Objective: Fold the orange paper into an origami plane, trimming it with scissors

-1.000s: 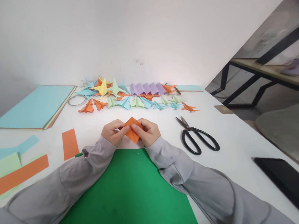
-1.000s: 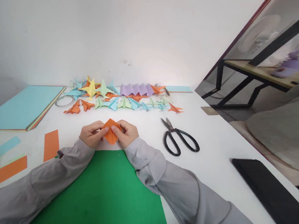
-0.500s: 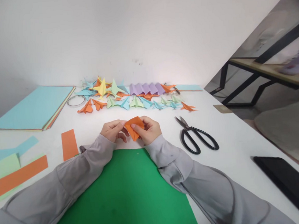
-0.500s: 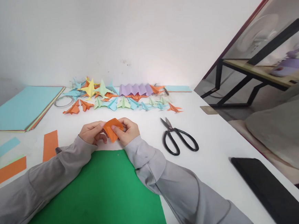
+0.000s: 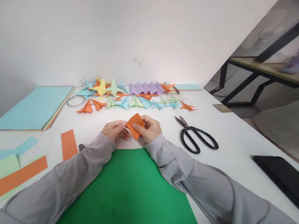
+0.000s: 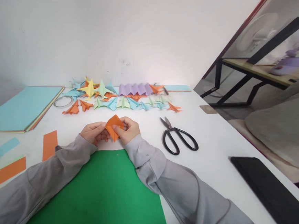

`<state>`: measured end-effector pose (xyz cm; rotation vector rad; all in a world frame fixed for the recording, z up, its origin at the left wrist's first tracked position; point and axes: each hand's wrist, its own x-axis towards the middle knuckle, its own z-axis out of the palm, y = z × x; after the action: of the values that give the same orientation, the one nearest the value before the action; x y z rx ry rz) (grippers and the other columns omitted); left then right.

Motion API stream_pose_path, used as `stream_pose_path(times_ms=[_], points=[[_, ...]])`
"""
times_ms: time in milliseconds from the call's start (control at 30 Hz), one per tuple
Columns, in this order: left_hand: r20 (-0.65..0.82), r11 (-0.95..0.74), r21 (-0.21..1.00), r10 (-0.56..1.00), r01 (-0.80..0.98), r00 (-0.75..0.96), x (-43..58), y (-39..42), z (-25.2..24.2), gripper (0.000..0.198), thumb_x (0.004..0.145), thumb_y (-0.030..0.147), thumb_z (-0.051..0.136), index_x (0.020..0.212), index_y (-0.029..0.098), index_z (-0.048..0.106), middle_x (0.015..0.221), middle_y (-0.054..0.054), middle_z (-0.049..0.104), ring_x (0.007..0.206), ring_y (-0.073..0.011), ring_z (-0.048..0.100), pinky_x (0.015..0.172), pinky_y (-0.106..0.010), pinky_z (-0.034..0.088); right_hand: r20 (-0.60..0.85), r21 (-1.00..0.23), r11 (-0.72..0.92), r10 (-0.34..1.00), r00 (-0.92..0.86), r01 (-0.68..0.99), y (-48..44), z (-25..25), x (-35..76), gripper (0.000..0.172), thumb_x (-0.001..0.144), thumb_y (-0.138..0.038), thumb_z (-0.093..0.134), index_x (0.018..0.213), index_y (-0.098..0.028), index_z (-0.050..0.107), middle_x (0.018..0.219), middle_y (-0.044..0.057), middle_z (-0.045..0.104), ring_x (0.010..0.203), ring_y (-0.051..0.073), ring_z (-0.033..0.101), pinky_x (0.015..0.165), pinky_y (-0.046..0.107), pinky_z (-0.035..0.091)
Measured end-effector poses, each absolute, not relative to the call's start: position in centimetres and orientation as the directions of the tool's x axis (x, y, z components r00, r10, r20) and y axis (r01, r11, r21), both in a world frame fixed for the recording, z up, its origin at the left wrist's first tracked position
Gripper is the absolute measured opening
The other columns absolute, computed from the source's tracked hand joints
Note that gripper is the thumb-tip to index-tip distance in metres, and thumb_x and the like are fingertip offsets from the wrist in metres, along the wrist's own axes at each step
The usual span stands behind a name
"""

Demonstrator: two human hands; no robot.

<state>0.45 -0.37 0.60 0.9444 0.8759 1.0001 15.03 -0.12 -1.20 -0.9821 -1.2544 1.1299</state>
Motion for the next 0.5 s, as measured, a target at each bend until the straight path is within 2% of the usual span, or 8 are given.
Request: stream_pose_path(times_ms=[167,300,500], points=[[-0.105,0.158,0.963,0.966,-0.218,0.238,0.64,-0.49,0.1,0.052,0.049,0.052,0.076,0.075,0.008,0.064,0.044,-0.002,0.059,0.041,-0.0113,0.055,0.039,-0.021,0.044,0.172,-0.979,0.171,0.985,-0.007,-0.114,-0.37,-0.56,14.75,0.023,0.056,-0.031,0.071,0.067,-0.017,0.057,0.055,-0.003,0.059,0.045,0.01,0.052,0.044,0.024,0.045],[-0.009,0.038,0.988,0.982,-0.15,0.191,0.77,-0.64,-0.14,0.045,0.056,0.051,0.072,0.07,0.01,0.063,0.042,0.0,0.057,0.036,-0.0097,0.052,0.037,-0.021,0.043,0.148,-0.98,0.145,0.989,-0.013,-0.139,-0.51,-0.14,14.5,0.025,0.053,-0.033,0.071,0.064,-0.017,0.055,0.051,-0.004,0.057,0.041,0.009,0.049,0.041,0.024,0.043],[0.098,-0.085,0.991,0.986,-0.106,0.133,1.04,-1.17,0.74,0.035,0.055,0.043,0.074,0.065,0.01,0.065,0.046,0.002,0.056,0.036,-0.0077,0.051,0.035,-0.02,0.043,0.176,-0.977,0.171,0.984,-0.032,-0.126,-0.43,-0.52,14.7,0.024,0.055,-0.033,0.07,0.067,-0.018,0.056,0.054,-0.003,0.06,0.044,0.011,0.053,0.042,0.024,0.044]])
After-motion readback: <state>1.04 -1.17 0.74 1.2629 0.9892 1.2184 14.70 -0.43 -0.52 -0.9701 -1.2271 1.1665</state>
